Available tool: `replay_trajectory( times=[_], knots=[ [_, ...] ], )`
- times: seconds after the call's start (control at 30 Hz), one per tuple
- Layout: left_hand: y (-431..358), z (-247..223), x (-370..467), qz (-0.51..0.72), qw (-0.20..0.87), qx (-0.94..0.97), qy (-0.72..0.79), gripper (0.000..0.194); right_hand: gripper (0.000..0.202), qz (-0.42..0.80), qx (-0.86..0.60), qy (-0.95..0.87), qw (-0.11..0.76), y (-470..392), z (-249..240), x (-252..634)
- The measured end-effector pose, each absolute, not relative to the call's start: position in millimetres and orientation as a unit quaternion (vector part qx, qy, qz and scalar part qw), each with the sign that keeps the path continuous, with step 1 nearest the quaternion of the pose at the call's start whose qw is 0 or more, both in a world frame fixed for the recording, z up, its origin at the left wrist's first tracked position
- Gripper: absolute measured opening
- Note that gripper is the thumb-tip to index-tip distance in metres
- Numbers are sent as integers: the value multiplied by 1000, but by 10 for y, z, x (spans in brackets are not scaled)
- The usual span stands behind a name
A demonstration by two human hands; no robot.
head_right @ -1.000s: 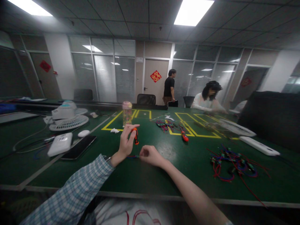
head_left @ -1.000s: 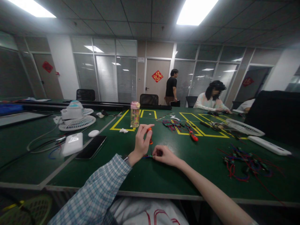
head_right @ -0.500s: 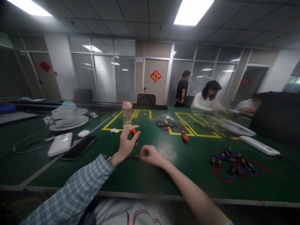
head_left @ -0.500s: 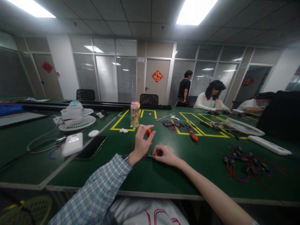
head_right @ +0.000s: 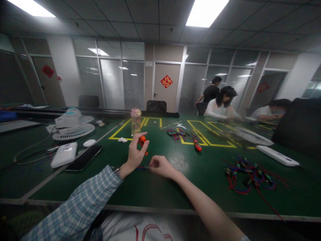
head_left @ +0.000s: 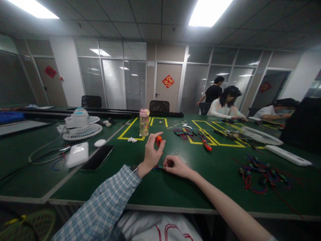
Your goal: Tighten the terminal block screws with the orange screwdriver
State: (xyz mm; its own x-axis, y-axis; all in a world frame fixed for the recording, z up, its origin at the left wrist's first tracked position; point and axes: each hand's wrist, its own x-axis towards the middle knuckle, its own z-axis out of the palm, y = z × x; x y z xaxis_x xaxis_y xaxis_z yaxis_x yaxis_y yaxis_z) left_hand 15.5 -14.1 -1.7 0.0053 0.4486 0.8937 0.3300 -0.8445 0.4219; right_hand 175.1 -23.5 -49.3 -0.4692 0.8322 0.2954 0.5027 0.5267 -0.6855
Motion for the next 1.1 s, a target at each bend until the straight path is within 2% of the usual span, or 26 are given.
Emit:
replay_trajectory(
  times=[0.13, 0.37, 0.6, 1.1],
  knots=[
    [-161, 1, 149, 642, 31, 716, 274, 23, 5, 261, -410, -814, 318, -228, -501, 1754],
    [-164, -13, 145, 625, 100, 729, 261, 30, 5, 258, -410, -817, 313, -223, -502, 1759],
    [-153, -26, 161, 622, 123, 723, 274, 29, 6, 258, -409, -818, 312, -235, -491, 1753],
    [-160, -26, 152, 611, 134, 732, 270, 27, 5, 261, -408, -816, 316, -224, -500, 1758]
  ],
)
